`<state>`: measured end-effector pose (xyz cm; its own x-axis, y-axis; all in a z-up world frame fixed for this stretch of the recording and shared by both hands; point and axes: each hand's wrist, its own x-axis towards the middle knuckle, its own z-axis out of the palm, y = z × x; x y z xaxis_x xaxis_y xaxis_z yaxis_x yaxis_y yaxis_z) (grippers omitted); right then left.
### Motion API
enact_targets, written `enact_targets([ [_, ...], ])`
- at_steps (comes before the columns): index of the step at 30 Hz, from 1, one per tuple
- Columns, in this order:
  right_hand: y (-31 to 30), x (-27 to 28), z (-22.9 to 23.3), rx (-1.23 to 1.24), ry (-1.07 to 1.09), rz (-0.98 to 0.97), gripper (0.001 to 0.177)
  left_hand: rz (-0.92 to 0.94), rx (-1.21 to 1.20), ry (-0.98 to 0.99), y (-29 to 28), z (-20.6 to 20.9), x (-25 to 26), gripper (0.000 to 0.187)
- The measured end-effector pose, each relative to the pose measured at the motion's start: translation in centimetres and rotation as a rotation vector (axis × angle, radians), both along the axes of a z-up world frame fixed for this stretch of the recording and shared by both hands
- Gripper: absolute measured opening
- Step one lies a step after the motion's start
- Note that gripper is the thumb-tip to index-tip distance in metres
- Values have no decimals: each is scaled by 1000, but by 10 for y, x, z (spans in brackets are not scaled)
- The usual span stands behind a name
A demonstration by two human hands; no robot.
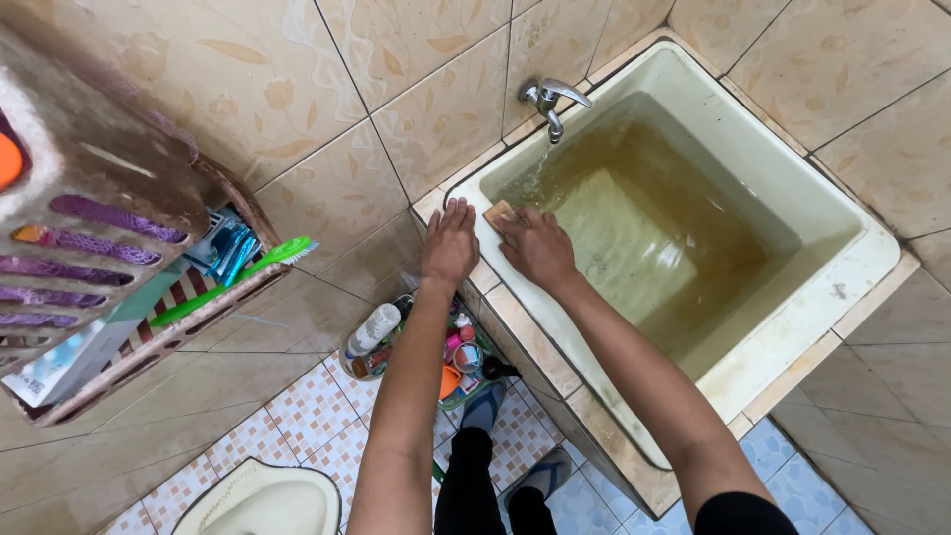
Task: Scrubbing the rim and edges of a tiled water tank using a small cleaning block to remove grime.
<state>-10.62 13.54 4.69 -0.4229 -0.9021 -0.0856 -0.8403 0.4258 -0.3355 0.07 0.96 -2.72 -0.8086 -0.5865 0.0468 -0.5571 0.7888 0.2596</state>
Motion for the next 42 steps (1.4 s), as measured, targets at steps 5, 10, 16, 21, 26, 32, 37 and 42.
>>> enact_targets([
  [5,15,22,16,38,20,40,33,-3,-21,26,0,4,0,46],
  [10,11,12,18,36,-16,38,33,-13,-32,38,-4,1,-2,43],
  [16,29,17,11,-25,23,104,35,-71,-113,79,-2,-3,3,42],
  [21,38,10,27,21,-72,147,33,-169,-152,69,-4,-13,0,38],
  [26,38,5,4,11,-32,158,35,-176,-133,110,-6,-17,-6,33],
  [32,44,0,14,91,-59,200,33,-171,-174,106,-13,-24,-9,28],
  [37,43,-2,0,51,14,180,36,-167,-172,190,-12,-19,-10,23],
  [42,54,-2,8,113,-78,237,36,-177,-212,204,-14,-14,-11,21],
])
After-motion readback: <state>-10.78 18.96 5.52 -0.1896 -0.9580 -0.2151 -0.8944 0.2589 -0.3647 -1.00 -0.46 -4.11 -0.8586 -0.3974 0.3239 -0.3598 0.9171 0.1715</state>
